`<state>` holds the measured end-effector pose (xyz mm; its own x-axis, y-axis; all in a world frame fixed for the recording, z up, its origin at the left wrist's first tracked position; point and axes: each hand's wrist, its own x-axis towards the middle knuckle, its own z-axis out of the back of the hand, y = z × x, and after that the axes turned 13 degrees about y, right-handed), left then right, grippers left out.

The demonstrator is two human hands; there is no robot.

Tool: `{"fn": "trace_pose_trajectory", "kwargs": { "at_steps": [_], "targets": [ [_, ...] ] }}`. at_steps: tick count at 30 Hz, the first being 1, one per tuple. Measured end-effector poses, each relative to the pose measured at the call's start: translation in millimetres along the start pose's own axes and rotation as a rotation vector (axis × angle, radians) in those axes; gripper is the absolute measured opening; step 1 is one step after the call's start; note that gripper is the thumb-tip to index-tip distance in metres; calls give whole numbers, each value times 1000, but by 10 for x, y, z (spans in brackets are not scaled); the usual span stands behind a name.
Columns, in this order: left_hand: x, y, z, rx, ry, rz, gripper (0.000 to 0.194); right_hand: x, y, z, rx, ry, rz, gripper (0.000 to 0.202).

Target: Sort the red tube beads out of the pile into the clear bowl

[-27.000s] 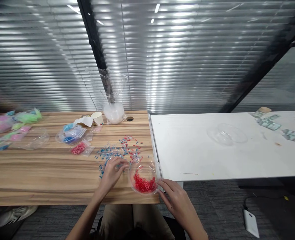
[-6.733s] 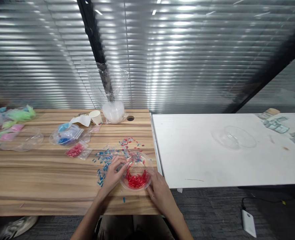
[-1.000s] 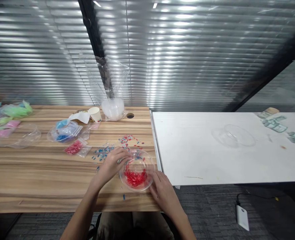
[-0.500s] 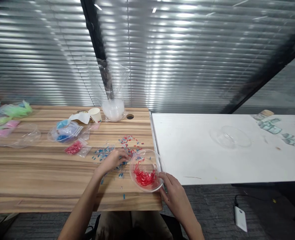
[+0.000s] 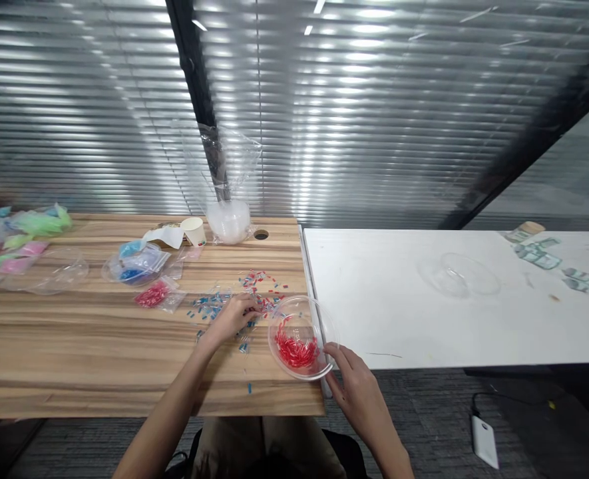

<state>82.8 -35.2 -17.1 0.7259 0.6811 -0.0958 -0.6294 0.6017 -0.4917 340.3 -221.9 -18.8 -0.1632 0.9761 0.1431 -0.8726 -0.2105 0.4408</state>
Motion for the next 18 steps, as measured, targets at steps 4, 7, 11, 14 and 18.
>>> {"fn": "trace_pose_trajectory", "kwargs": {
  "at_steps": [4, 7, 11, 14, 18],
  "targets": [
    [0, 13, -9, 2, 1, -12, 13, -33, -12, 24, -13, -15, -6, 27],
    [-2, 19, -23, -4, 2, -20, 14, -52, -8, 35, -22, -14, -13, 28],
    [-10, 12, -44, -13, -17, -43, 17, -50, 31, 55, -25, -16, -29, 26],
    [-16, -9, -39, -22, -59, -60, 18, -30, 79, 86, -20, -2, -35, 23],
    [-13, -60, 26, -36, -161, -66, 18, -12, 134, 121, -14, 12, -36, 23]
  ]
}}
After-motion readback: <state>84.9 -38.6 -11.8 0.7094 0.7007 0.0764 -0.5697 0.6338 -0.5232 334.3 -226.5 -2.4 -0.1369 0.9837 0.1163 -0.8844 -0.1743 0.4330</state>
